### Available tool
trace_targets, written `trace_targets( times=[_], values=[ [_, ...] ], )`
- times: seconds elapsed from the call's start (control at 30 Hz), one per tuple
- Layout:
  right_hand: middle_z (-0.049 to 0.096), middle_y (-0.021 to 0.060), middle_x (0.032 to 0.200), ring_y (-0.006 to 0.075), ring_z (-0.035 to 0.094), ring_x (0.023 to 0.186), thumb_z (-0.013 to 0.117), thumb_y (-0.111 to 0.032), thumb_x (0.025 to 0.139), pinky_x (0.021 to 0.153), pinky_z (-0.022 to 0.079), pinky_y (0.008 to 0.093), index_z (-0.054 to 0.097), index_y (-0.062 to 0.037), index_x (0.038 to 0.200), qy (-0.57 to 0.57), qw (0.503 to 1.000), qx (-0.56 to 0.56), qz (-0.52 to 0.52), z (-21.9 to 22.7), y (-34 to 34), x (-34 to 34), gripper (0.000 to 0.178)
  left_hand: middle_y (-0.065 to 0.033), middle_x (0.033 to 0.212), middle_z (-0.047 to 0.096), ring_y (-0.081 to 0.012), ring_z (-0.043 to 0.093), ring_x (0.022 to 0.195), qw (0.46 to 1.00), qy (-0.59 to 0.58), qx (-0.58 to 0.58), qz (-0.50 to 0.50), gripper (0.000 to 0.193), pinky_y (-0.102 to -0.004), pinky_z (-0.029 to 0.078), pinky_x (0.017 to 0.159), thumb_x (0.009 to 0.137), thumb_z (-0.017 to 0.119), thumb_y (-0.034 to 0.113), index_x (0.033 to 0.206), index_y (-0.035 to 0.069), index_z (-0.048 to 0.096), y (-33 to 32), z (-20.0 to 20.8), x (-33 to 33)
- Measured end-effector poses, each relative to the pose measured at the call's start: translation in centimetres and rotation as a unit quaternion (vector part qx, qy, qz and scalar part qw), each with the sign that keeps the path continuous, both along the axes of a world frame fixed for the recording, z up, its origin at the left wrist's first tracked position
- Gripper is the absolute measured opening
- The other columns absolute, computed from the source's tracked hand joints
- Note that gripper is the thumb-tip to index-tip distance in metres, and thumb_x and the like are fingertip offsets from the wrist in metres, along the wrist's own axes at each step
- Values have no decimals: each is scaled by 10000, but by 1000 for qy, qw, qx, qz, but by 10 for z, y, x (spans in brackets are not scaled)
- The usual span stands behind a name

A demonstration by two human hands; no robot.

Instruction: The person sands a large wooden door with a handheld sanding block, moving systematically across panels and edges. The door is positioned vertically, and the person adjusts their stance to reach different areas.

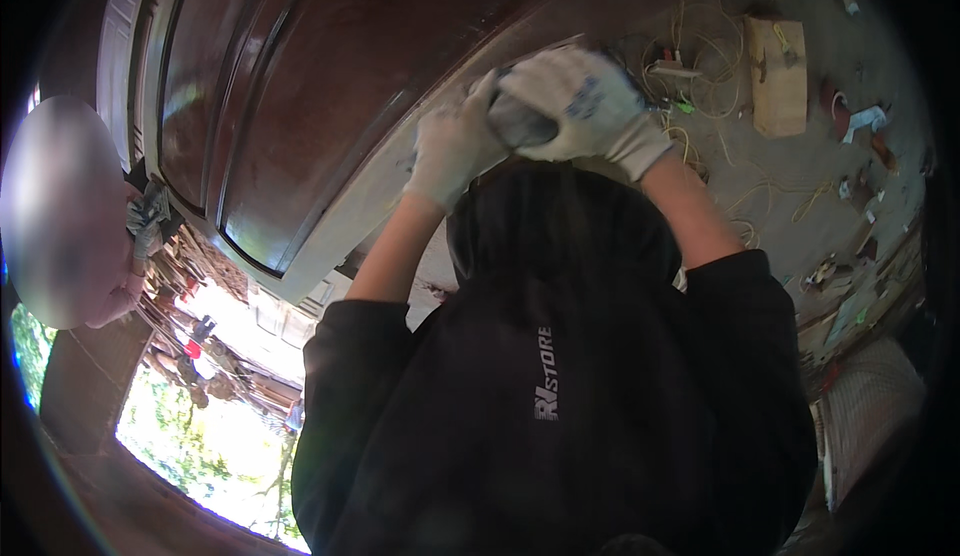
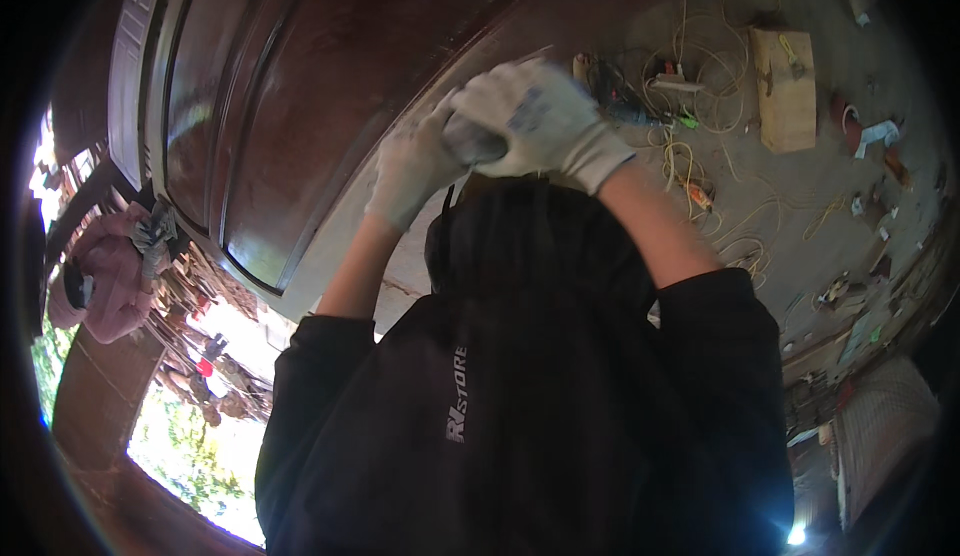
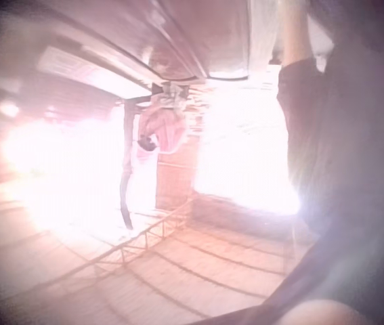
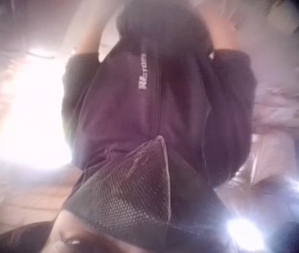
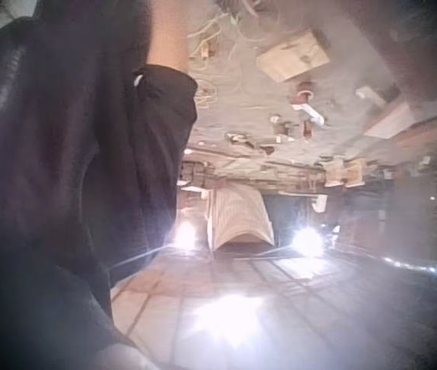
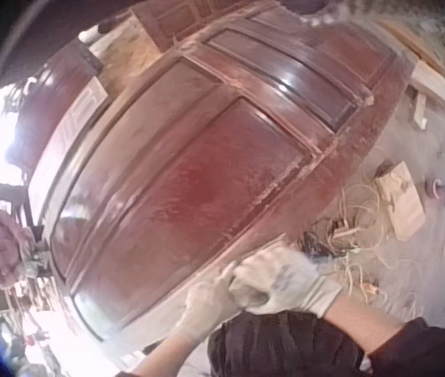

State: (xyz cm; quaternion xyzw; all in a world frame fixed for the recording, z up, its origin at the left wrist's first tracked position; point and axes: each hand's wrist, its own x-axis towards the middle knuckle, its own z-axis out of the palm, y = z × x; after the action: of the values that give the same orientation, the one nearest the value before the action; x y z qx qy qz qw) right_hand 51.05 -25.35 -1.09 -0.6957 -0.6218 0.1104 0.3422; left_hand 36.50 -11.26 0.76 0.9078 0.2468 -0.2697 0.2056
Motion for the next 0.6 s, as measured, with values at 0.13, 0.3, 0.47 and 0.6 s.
trace_targets(
  times=[0.13, 0.3, 0.47, 0.6],
  values=[
    [663, 87, 1217, 296, 645, 1119, 874, -448, 624, 974, 518, 434, 623, -132, 1257, -74, 995, -59, -32, -2, -9, 77, 751, -171, 973, 734, -334, 713, 942, 976, -210, 17, -47, 566, -440, 557, 861, 818, 682, 417, 1303, 138, 598, 2, -21, 73],
    [697, 134, 1111, 320, 655, 1052, 865, -498, 592, 955, 497, 446, 668, -134, 1127, -98, 982, -156, -42, 27, 15, 131, 676, -166, 991, 733, -343, 708, 958, 992, -119, 3, -52, 463, -447, 558, 856, 835, 650, 397, 1225, 150, 624, 19, -10, 134],
    [665, 95, 1158, 307, 628, 1089, 840, -523, 615, 953, 496, 447, 632, -121, 1191, -100, 989, -110, -22, 10, 29, 79, 733, -192, 1021, 720, -356, 700, 973, 983, -179, -15, -34, 548, -467, 552, 855, 814, 686, 431, 1268, 137, 595, 35, -21, 70],
    [639, 69, 1165, 267, 619, 1082, 808, -548, 647, 928, 501, 436, 619, -131, 1210, -100, 991, -77, -33, 7, 17, -2, 725, -191, 1114, 711, -352, 686, 1040, 995, -82, -29, -41, 696, -448, 538, 911, 800, 698, 428, 1422, 165, 532, 29, -5, 5]
  ],
)
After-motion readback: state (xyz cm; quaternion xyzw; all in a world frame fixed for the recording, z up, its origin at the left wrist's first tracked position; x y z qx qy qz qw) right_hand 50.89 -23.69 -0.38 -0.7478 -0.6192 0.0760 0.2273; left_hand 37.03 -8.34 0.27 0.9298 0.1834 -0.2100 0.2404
